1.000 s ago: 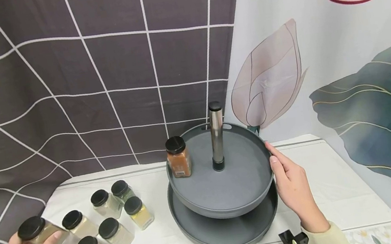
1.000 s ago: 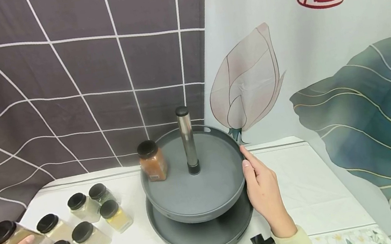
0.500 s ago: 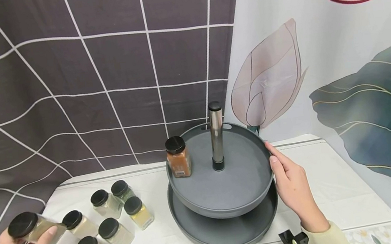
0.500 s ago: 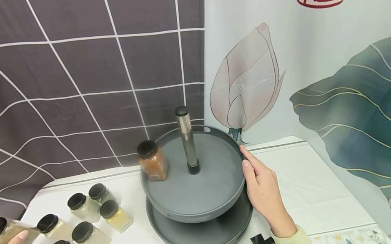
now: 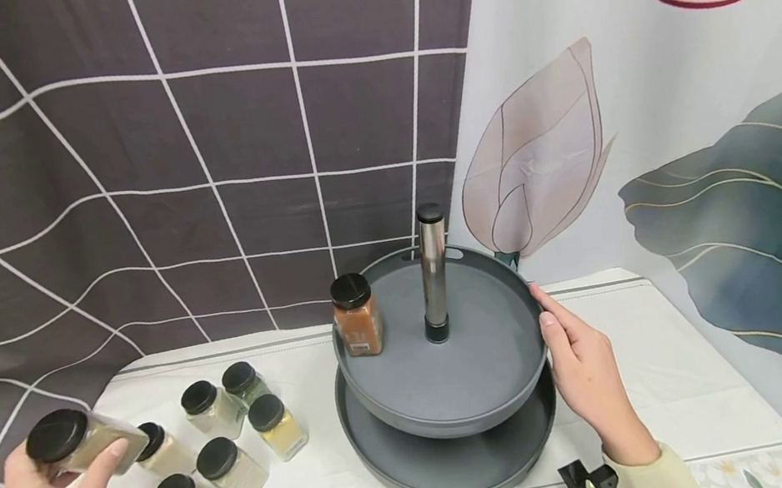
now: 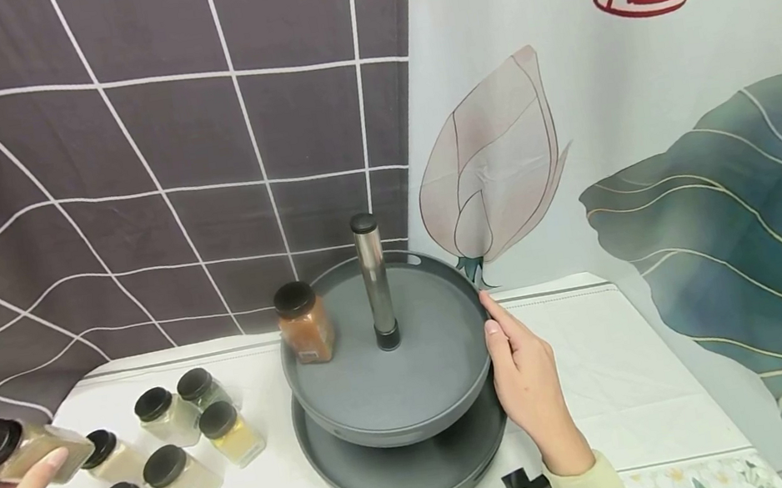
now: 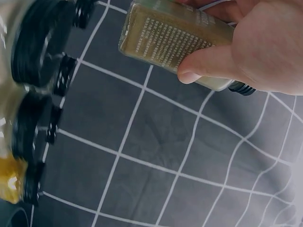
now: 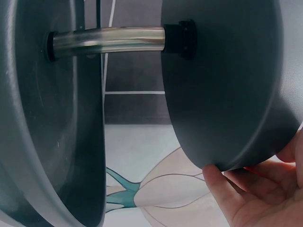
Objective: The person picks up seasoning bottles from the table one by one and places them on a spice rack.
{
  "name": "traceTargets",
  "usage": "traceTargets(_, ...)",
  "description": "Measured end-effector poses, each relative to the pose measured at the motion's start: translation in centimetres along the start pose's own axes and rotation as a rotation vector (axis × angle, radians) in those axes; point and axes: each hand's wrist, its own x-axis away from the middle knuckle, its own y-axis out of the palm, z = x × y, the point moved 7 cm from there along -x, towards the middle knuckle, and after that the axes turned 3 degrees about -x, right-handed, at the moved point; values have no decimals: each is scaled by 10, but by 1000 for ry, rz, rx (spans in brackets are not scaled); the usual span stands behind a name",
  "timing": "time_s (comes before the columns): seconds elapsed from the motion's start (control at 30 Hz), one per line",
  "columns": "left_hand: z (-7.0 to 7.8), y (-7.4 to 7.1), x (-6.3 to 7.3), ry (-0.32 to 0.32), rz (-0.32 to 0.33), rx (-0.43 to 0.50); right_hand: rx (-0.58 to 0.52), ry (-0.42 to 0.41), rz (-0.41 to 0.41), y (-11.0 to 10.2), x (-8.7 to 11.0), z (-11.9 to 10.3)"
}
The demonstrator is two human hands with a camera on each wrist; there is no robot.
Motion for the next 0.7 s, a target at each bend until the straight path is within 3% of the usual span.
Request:
traceTargets(0.23,26,2,6,1,-12,39,6,-3,5,0,0,-1)
traceTargets(0.7,76,13,18,112,4,148,-6,-12,2,0,0,-1)
